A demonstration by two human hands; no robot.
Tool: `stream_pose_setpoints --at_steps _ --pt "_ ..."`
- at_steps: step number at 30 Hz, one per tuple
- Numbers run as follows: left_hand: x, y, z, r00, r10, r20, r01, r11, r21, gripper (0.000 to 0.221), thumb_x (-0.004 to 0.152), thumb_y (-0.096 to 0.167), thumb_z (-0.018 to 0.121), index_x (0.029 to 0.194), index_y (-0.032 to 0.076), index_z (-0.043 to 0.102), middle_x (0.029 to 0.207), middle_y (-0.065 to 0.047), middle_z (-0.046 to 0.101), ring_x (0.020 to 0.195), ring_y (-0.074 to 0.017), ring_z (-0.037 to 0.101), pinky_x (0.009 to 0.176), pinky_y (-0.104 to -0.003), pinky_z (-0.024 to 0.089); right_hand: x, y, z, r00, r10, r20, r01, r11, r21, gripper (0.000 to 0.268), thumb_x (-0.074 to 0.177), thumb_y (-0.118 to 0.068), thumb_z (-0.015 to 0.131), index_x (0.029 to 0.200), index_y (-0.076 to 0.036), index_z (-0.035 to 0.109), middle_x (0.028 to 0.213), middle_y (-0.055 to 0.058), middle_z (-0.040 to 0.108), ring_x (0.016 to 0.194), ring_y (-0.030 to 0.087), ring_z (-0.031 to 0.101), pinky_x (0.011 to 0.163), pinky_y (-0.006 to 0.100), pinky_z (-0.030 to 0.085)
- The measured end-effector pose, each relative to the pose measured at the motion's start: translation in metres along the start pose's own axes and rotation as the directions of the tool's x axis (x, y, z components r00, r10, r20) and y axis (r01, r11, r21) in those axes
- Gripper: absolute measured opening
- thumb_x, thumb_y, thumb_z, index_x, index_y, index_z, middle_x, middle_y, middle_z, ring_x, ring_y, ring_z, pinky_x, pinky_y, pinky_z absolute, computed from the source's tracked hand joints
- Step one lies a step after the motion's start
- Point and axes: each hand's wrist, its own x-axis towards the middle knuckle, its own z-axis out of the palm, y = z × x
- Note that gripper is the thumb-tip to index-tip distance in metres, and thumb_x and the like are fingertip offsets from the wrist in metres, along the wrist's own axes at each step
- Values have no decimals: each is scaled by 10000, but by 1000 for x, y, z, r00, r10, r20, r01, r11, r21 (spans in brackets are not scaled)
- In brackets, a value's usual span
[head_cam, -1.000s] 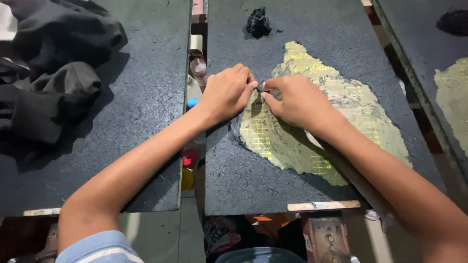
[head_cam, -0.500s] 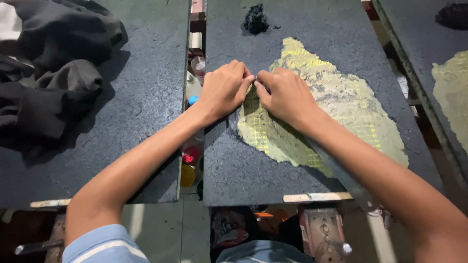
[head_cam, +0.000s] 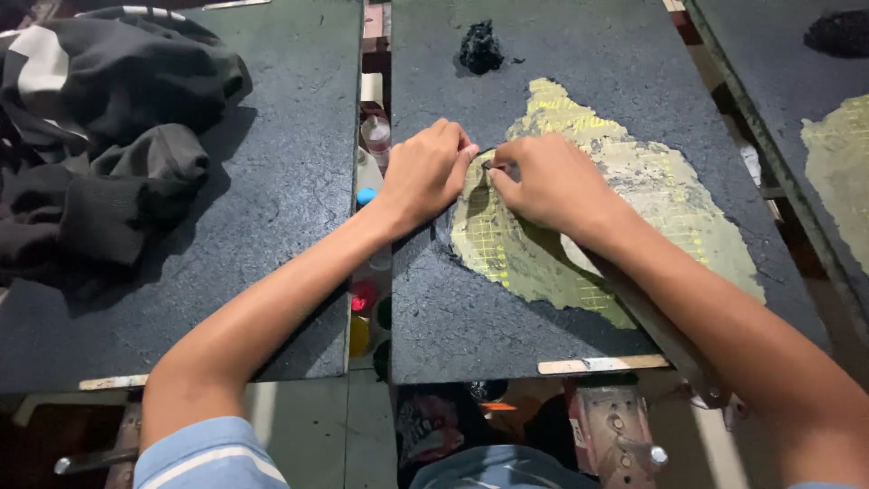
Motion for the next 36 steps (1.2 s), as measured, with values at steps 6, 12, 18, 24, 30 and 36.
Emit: stream_pose_setpoints --at_steps 6,12,18,24,30,36 --pt "-1 -3 5 999 34 -11 -33 998 54 204 1023 361 562 946 172 570 798 -1 534 781 -297 689 591 -453 568 11 15 26 998 14 -66 -14 1000 9 339 992 -333 563 1194 -140 754 1098 161 759 1044 460 695 884 619 542" --pt "-2 -1 2 999 44 -18 -43 997 56 200 1023 341 574 931 164 577 782 10 527 753 -290 687 578 -444 565 14 15 32 992 24 -120 -17 998 58 303 990 -329 576 1148 -150 762 1070 155 760 1026 439 708 865 590 556" --pt "0 -5 6 998 67 -21 -65 996 64 208 1024 343 562 948 150 569 798 -20 531 755 -320 691 569 -475 568 14 14 36 981 40 -187 -37 999 22 292 982 -377 578 1104 -162 732 1031 188 743 974 490 689 799 640 556" --pt "-2 -1 3 997 67 -48 -61 991 116 201 1032 327 549 937 150 550 791 -3 498 717 -312 669 534 -461 552 11 0 19 987 40 -154 -20 991 131 223 1006 -270 602 1081 -96 719 963 185 741 855 393 729 805 531 569" --pt "0 -1 1 999 47 -22 -45 993 106 212 1017 337 555 931 143 557 788 -9 514 719 -313 685 548 -476 564 22 17 18 983 47 -179 4 961 276 223 918 -246 678 1049 -76 738 886 220 707 780 419 681 725 514 519" --pt "2 -3 1 1000 6 8 -6 1000 30 196 1000 336 575 933 152 566 775 -15 526 721 -328 696 553 -491 569 22 28 -2 993 103 58 -117 773 623 185 914 -149 675 1062 -43 709 448 118 461 327 200 493 359 268 377"
